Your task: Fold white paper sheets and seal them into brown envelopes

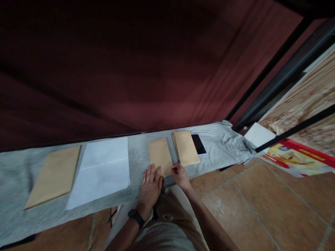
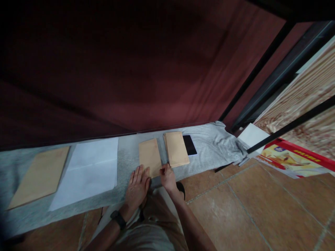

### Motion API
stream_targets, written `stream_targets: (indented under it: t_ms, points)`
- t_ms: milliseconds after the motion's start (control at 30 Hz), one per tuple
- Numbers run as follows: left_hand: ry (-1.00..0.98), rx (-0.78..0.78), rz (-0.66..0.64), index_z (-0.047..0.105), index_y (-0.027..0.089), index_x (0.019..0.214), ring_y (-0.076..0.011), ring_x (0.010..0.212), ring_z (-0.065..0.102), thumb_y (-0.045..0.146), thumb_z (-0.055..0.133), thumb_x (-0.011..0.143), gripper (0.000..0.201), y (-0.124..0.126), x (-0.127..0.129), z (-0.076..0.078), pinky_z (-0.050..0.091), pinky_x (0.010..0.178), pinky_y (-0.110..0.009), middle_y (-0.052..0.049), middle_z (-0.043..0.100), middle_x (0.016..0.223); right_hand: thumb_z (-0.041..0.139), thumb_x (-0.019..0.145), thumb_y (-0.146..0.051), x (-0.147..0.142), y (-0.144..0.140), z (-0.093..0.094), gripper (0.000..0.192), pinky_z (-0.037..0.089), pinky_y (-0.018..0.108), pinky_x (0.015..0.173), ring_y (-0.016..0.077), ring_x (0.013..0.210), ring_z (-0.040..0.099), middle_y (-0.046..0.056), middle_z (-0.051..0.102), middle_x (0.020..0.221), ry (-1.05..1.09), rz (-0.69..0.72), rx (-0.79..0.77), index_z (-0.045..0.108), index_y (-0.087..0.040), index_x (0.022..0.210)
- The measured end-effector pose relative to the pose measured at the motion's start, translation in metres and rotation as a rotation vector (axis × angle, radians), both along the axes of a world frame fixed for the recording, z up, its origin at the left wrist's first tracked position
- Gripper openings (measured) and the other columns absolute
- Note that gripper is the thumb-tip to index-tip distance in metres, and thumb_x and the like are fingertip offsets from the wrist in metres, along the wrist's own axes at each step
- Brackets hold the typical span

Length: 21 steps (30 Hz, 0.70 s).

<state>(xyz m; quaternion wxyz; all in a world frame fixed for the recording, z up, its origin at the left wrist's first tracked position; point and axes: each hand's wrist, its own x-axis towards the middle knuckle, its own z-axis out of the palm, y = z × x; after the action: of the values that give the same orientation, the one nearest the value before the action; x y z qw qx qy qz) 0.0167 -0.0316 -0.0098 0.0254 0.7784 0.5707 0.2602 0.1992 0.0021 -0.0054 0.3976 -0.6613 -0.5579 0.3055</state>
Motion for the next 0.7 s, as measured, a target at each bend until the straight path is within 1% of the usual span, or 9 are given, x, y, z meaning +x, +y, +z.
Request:
stream_targets:
  t_ms: [67, 133, 233, 333, 400, 467, 567, 633, 700]
  points:
    - [-0.065, -0.027, 0.001, 0.052, 0.019, 0.149, -0.0333, 0.152, 0.035, 0.032, 0.045, 0.101, 0.050, 0.002, -0.002, -0.002, 0.034, 0.121, -0.060, -0.016, 0.041, 0.162, 0.053, 0.086, -0.026, -0.003, -0.002, 0.000, 0.008, 0.051, 0.027, 0.052, 0.0167, 0.055, 0.062, -0.002, 0.063, 0.069, 0.160, 0.000, -0.076, 0.054, -0.024, 0.093]
    - [-0.186, -0.074, 0.009, 0.053, 0.020, 0.148, -0.0309, 0.150, 0.040, 0.035, 0.043, 0.102, 0.050, 0.005, -0.004, -0.004, 0.037, 0.121, -0.057, -0.015, 0.045, 0.160, 0.052, 0.086, -0.031, -0.005, -0.003, 0.001, 0.010, 0.047, 0.025, 0.044, 0.0142, 0.048, 0.057, -0.005, 0.058, 0.066, 0.293, 0.004, -0.122, 0.050, -0.024, 0.093]
    - [-0.470, -0.182, 0.064, 0.052, 0.021, 0.148, -0.0277, 0.144, 0.048, 0.039, 0.043, 0.101, 0.051, 0.011, -0.009, -0.005, 0.040, 0.120, -0.051, -0.012, 0.053, 0.155, 0.055, 0.083, -0.037, -0.005, -0.006, 0.004, 0.018, 0.047, 0.023, 0.042, 0.0118, 0.048, 0.055, -0.005, 0.057, 0.072, 0.424, 0.000, -0.106, 0.046, -0.025, 0.093]
    - [-0.771, -0.320, 0.128, 0.052, 0.021, 0.147, -0.0280, 0.135, 0.057, 0.045, 0.051, 0.096, 0.056, 0.015, -0.009, 0.002, 0.046, 0.115, -0.048, -0.013, 0.060, 0.146, 0.058, 0.079, -0.041, -0.004, -0.009, 0.008, 0.026, 0.050, 0.023, 0.043, 0.0109, 0.051, 0.056, -0.006, 0.055, 0.077, 0.529, -0.019, -0.089, 0.045, -0.025, 0.095]
    - [-0.948, -0.426, 0.152, 0.047, 0.019, 0.149, -0.0263, 0.118, 0.067, 0.047, 0.056, 0.091, 0.065, 0.016, -0.005, 0.010, 0.055, 0.103, -0.044, -0.012, 0.070, 0.130, 0.060, 0.077, -0.044, -0.002, -0.010, 0.010, 0.031, 0.051, 0.024, 0.044, 0.0112, 0.051, 0.056, -0.007, 0.053, 0.076, 0.583, -0.031, -0.088, 0.044, -0.025, 0.096]
    - [-1.079, -0.533, 0.174, 0.044, 0.018, 0.150, -0.0225, 0.093, 0.073, 0.048, 0.061, 0.086, 0.072, 0.017, 0.002, 0.019, 0.060, 0.082, -0.037, -0.008, 0.075, 0.106, 0.061, 0.075, -0.047, 0.001, -0.010, 0.013, 0.034, 0.052, 0.025, 0.045, 0.0115, 0.052, 0.056, -0.007, 0.052, 0.075, 0.623, -0.041, -0.088, 0.043, -0.025, 0.096]
    - [-1.139, -0.661, 0.175, 0.056, 0.015, 0.134, -0.0167, 0.064, 0.065, 0.046, 0.068, 0.077, 0.066, 0.018, 0.014, 0.030, 0.052, 0.057, -0.027, -0.001, 0.072, 0.079, 0.063, 0.073, -0.049, 0.009, -0.010, 0.018, 0.038, 0.052, 0.025, 0.045, 0.0111, 0.051, 0.055, -0.008, 0.052, 0.074, 0.648, -0.076, -0.072, 0.045, -0.025, 0.096]
    - [-1.144, -0.705, 0.156, 0.064, 0.015, 0.118, -0.0139, 0.055, 0.058, 0.045, 0.071, 0.070, 0.057, 0.021, 0.022, 0.036, 0.045, 0.051, -0.024, 0.001, 0.068, 0.068, 0.064, 0.072, -0.050, 0.016, -0.010, 0.022, 0.038, 0.050, 0.023, 0.044, 0.0105, 0.050, 0.052, -0.008, 0.052, 0.071, 0.630, -0.100, -0.056, 0.047, -0.025, 0.095]
    - [-1.151, -0.724, 0.132, 0.066, 0.016, 0.107, -0.0127, 0.051, 0.054, 0.045, 0.073, 0.067, 0.050, 0.025, 0.029, 0.041, 0.041, 0.050, -0.023, 0.003, 0.065, 0.064, 0.065, 0.073, -0.050, 0.025, -0.011, 0.025, 0.037, 0.046, 0.022, 0.042, 0.0104, 0.048, 0.049, -0.008, 0.050, 0.065, 0.590, -0.112, -0.046, 0.050, -0.024, 0.095]
